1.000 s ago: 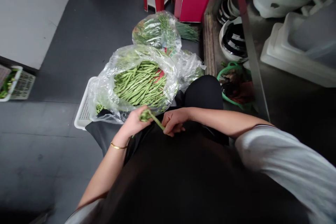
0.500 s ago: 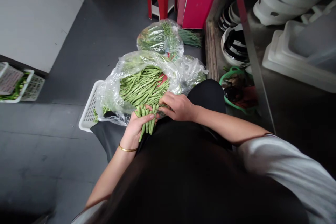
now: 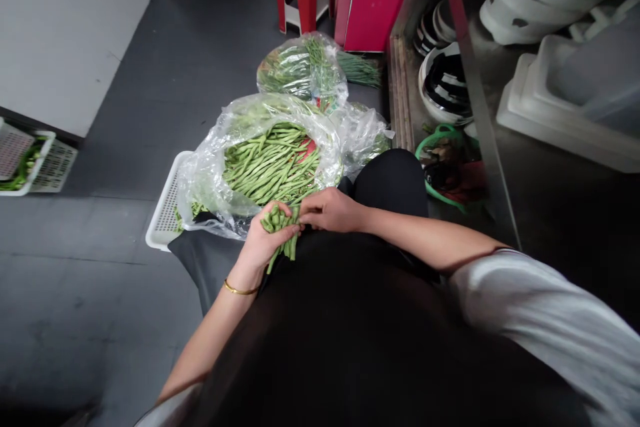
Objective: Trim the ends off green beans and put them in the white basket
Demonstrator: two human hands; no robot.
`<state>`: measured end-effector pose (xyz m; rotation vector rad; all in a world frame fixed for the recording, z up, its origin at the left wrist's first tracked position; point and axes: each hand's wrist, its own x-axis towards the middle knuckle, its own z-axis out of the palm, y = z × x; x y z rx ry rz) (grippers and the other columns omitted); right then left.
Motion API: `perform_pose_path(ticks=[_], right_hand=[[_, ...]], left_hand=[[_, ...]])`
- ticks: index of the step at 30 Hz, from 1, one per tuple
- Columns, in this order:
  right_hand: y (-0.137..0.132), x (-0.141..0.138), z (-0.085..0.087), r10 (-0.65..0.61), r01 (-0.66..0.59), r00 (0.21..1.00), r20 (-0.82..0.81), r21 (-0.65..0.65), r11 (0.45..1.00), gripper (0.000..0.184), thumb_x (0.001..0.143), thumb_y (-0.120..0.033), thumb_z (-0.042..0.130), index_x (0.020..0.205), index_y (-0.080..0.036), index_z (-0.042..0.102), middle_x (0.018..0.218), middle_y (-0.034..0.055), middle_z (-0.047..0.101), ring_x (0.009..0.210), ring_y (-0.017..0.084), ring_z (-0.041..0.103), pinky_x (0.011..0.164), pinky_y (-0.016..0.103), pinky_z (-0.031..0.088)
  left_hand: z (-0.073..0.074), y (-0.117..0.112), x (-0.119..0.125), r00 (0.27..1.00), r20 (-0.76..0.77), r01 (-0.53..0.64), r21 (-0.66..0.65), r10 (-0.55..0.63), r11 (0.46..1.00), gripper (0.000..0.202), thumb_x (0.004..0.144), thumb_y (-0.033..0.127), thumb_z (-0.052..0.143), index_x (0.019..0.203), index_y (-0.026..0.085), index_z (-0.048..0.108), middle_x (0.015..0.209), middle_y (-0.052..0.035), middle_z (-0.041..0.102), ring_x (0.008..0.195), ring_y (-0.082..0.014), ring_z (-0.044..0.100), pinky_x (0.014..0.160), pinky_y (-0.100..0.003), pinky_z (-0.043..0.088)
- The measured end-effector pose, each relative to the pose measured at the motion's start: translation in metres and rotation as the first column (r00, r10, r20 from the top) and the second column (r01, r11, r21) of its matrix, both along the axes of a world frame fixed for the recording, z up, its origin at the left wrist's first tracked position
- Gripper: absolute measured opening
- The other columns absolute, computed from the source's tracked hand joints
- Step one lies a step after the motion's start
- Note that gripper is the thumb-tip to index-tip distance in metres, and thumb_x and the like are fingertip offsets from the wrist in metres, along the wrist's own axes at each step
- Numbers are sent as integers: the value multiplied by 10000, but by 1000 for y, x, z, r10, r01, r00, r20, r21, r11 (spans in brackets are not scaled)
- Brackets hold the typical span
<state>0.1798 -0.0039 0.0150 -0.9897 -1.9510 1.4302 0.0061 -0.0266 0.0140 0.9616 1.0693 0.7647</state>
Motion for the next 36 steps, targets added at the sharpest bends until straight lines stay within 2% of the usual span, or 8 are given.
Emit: perform_pose_path(ticks=[4, 10, 14, 17, 21, 25, 30, 36], right_hand=[[1, -11, -10, -348, 207, 904, -247, -458, 864, 223, 812, -357, 526, 744, -145, 539, 568, -18, 585, 484, 102, 553, 471, 216, 451], [5, 5, -3, -341, 219, 926, -162, -507, 834, 211, 729, -338, 624, 697, -145, 544, 435, -60, 530, 373, 77, 493, 389, 182, 408], [1, -12, -7, -229, 12, 942, -245, -659, 752, 254, 734, -386, 611, 738, -143, 537, 515, -34, 585, 435, 100, 569, 430, 206, 467], [-3, -20, -28, -114, 3, 988, -100, -742, 670, 211, 748, -340, 595, 741, -144, 517, 562, -24, 596, 483, 108, 606, 460, 212, 486], [-5, -1, -44, -12, 131, 974, 224, -526, 840, 65, 755, -204, 552, 737, -145, 531, 576, -31, 576, 522, 99, 611, 488, 185, 460], [4, -2, -33, 208, -135, 949, 238, -291, 947, 168, 759, -96, 480, 861, -141, 607, 758, 9, 648, 623, 93, 632, 594, 197, 459], [7, -63, -44, 479, -520, 791, 381, 5, 854, 189, 821, -131, 480, 926, -139, 638, 900, 83, 687, 815, 169, 630, 715, 265, 435], [-5, -102, -63, 507, -685, 614, 605, 89, 723, 222, 872, -255, 474, 1033, -142, 577, 871, 125, 684, 760, 211, 627, 604, 272, 382]], left_hand=[[15, -2, -1, 979, 35, -203, 67, 201, 977, 334, 632, 209, 760, 848, 210, 506, 714, 26, 632, 641, -144, 618, 602, -247, 488], [50, 7, -55, 914, 172, -392, 143, 367, 909, 283, 645, 146, 724, 857, 222, 551, 702, 19, 636, 591, -141, 573, 576, -275, 500], [25, 0, -52, 972, 139, -185, -41, 189, 982, 331, 585, 130, 759, 833, 198, 551, 734, -12, 668, 615, -164, 615, 574, -278, 507], [-11, -12, -37, 980, 147, -91, -282, 137, 955, 331, 588, 179, 761, 815, 179, 519, 653, 2, 635, 535, -137, 586, 513, -249, 478], [-42, -19, -42, 932, 214, -196, -379, 291, 904, 343, 628, 195, 714, 879, 192, 480, 685, 11, 620, 546, -130, 573, 509, -247, 468], [-47, -19, -58, 819, 417, -218, -411, 395, 885, 275, 618, 208, 666, 804, 193, 463, 586, 37, 522, 510, -101, 502, 494, -226, 426], [-40, -26, -64, 752, 511, -233, -385, 417, 893, 293, 547, 255, 662, 740, 206, 448, 482, 58, 388, 415, -85, 377, 379, -200, 308], [-39, -42, -90, 736, 546, -298, -271, 401, 915, 325, 542, 329, 675, 693, 215, 410, 414, 90, 222, 342, -68, 240, 307, -185, 185]])
